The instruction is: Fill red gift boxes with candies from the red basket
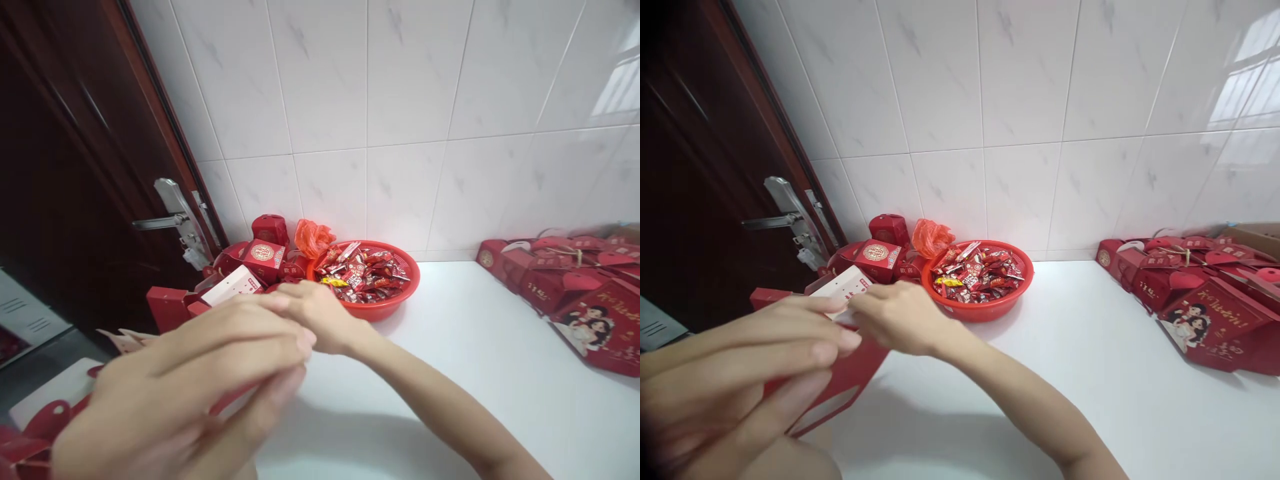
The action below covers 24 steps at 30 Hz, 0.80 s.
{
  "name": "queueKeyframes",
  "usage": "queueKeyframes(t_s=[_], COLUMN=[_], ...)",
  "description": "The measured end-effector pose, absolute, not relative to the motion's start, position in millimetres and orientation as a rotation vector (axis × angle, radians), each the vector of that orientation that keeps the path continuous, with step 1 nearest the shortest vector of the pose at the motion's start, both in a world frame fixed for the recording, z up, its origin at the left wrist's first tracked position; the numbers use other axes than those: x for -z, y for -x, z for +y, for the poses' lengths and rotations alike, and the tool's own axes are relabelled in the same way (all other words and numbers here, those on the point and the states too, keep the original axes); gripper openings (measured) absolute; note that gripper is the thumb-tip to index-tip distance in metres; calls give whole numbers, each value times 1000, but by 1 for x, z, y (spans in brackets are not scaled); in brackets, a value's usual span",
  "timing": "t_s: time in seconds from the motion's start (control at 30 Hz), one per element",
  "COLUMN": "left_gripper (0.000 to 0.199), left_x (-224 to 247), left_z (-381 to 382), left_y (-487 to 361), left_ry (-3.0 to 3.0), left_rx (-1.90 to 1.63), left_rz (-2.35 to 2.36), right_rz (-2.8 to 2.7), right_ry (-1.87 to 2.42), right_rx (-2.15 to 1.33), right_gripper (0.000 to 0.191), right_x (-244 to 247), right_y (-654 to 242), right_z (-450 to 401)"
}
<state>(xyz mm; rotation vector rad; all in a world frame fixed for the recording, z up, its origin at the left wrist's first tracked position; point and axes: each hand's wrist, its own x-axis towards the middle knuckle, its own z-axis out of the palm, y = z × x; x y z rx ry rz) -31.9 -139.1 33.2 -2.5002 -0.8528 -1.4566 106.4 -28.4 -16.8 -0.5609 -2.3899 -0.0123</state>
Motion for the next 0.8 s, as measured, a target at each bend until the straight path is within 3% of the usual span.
queueKeyframes(t_s=[0.23,0.4,0.53,0.6,0.7,0.8], left_gripper=[9,18,26,27,28,29], left_x=[-31,-3,22,31,43,55], left_z=[-73,-6,29,38,48,61], left_y=[10,-2,-3,-4,-5,-11], left_ry=[2486,2749,2885,2935,2960,2968], left_rx=[1550,1511,1480,1466,1464,1426], left_rz=[-957,-1283,-1440,-1469,-1524,-1555], right_rz=[-2266,-2396,-2371,-2232,-1876,-1551], right_ry=[895,1000,988,910,905,1092], right_rx=[-25,7,-310,-483,-514,-536], right_gripper=[29,33,25,20,32,23], right_x=[14,19,18,15,18,34], right_y=[-198,-210,-224,-241,-270,-285], right_z=[-17,-9,-1,10,37,72])
